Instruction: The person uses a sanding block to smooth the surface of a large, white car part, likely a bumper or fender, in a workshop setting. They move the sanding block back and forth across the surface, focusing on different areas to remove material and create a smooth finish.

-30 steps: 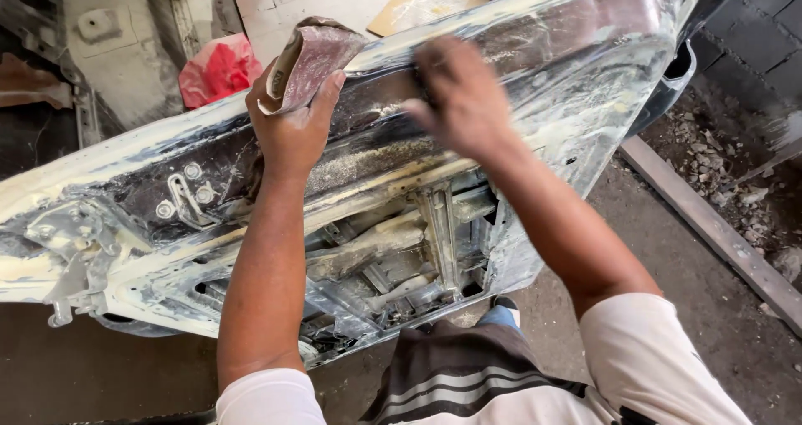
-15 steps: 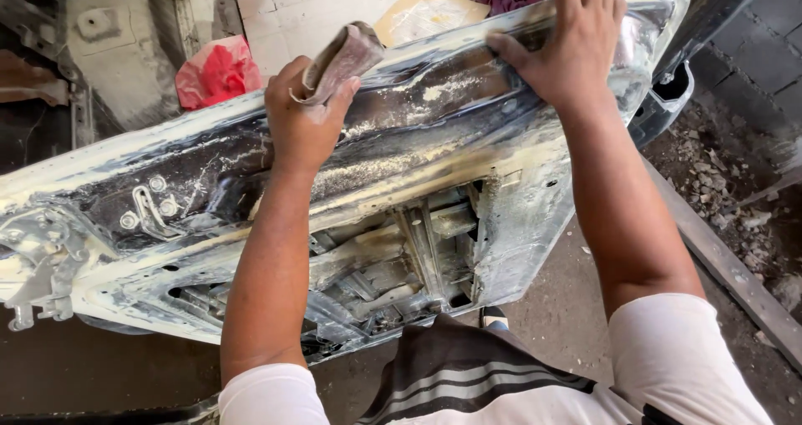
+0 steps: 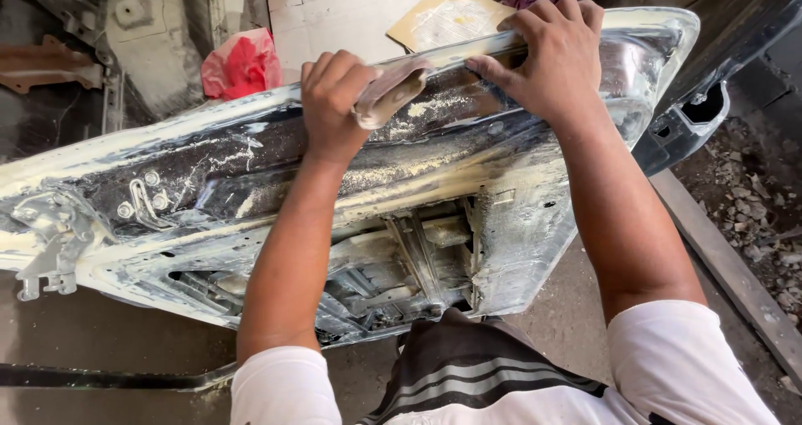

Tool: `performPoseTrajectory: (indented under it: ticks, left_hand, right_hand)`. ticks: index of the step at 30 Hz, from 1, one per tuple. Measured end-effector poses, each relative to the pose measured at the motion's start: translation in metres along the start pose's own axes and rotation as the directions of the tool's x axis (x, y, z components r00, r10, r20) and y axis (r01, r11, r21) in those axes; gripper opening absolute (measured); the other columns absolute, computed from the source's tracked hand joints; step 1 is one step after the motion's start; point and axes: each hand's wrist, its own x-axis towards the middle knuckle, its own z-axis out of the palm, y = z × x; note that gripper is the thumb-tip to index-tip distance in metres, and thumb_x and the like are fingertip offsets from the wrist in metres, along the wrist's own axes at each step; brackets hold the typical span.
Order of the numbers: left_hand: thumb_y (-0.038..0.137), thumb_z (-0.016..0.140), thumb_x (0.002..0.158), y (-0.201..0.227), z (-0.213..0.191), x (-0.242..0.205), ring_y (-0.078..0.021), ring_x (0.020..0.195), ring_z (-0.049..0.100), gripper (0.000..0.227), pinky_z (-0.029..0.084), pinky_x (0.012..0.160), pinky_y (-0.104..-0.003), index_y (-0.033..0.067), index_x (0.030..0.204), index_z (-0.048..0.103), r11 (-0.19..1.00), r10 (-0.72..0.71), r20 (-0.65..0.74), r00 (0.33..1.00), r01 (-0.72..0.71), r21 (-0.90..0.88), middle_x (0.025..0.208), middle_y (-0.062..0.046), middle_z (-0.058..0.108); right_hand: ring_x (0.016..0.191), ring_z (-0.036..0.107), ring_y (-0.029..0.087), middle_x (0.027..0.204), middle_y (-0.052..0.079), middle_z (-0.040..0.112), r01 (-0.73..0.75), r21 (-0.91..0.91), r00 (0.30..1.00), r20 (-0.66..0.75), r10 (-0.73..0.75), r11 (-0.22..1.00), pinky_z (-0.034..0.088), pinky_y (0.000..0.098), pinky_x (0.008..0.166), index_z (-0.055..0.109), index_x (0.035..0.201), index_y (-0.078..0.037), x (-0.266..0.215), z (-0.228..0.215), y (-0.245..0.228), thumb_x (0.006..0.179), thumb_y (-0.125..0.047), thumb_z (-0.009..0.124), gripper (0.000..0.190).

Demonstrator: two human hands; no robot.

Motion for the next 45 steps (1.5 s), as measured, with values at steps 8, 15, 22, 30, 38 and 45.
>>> performPoseTrajectory:
  ticks: [8,15,22,30,38,45]
  left_hand:
    - [0.058,0.078,0.098,-0.020,-0.032,-0.006,-0.0147,0.070,0.056,0.045,0.039,0.067,-0.035,0.0183,0.079,0.068,0.995,0.023,0.095,0.995,-0.031,0.094,0.078,0.001,0.065]
    - [0.050,0.077,0.103,0.008,-0.001,0.004,-0.0141,0.075,0.062,0.037,0.043,0.067,-0.035,0.0159,0.089,0.073,0.998,0.036,-0.038,0.999,-0.038,-0.055,0.083,-0.001,0.069]
    - [0.051,0.082,0.101,-0.013,-0.024,-0.003,-0.0145,0.071,0.059,0.041,0.039,0.066,-0.035,0.0160,0.084,0.071,1.000,0.020,0.065,0.998,-0.019,-0.015,0.079,0.000,0.066]
    - [0.044,0.087,0.093,-0.003,-0.017,0.000,-0.0165,0.070,0.056,0.038,0.038,0.064,-0.034,0.0145,0.079,0.066,0.979,0.167,0.099,0.981,-0.178,0.105,0.080,-0.003,0.064]
    - [0.011,0.081,0.092,0.024,0.004,0.015,-0.0168,0.093,0.062,0.012,0.045,0.077,-0.034,0.0163,0.093,0.071,0.970,0.176,0.157,0.972,-0.198,0.139,0.098,0.001,0.064]
    - [0.021,0.084,0.091,0.001,-0.040,0.001,-0.0177,0.095,0.060,0.013,0.044,0.078,-0.036,0.0179,0.097,0.074,0.969,0.136,0.256,0.957,-0.182,0.165,0.101,0.000,0.067]
  right_hand:
    - [0.108,0.053,0.029,0.101,0.008,0.062,-0.013,-0.011,1.000,0.000,0.013,1.000,0.033,0.0447,0.106,0.075,0.111,-0.010,0.001,-0.002,-0.002,0.105,-0.072,0.070,0.062]
    - [0.108,0.051,0.029,0.100,0.008,0.061,-0.013,-0.027,1.000,0.019,0.013,1.000,0.033,0.0441,0.106,0.074,0.111,-0.010,-0.001,-0.001,-0.001,0.105,-0.072,0.069,0.063]
    - [0.108,0.051,0.028,0.099,0.008,0.061,-0.036,-0.030,0.999,0.023,0.037,0.999,0.033,0.0436,0.106,0.075,0.109,-0.010,0.000,0.002,-0.004,0.105,-0.075,0.067,0.065]
    - [0.108,0.051,0.027,0.100,0.007,0.061,-0.056,-0.002,0.998,0.033,0.056,0.998,0.032,0.0429,0.108,0.075,0.112,-0.011,0.003,-0.004,-0.005,0.105,-0.075,0.064,0.066]
    - [0.107,0.051,0.028,0.102,0.009,0.061,-0.049,-0.018,0.998,0.037,0.050,0.999,0.032,0.0435,0.106,0.075,0.109,-0.008,0.004,-0.006,-0.006,0.102,-0.076,0.066,0.069]
    - [0.109,0.051,0.029,0.107,0.009,0.062,-0.071,0.031,0.995,0.071,0.069,0.997,0.032,0.0449,0.107,0.075,0.111,-0.010,0.004,-0.012,-0.008,0.102,-0.076,0.071,0.067]
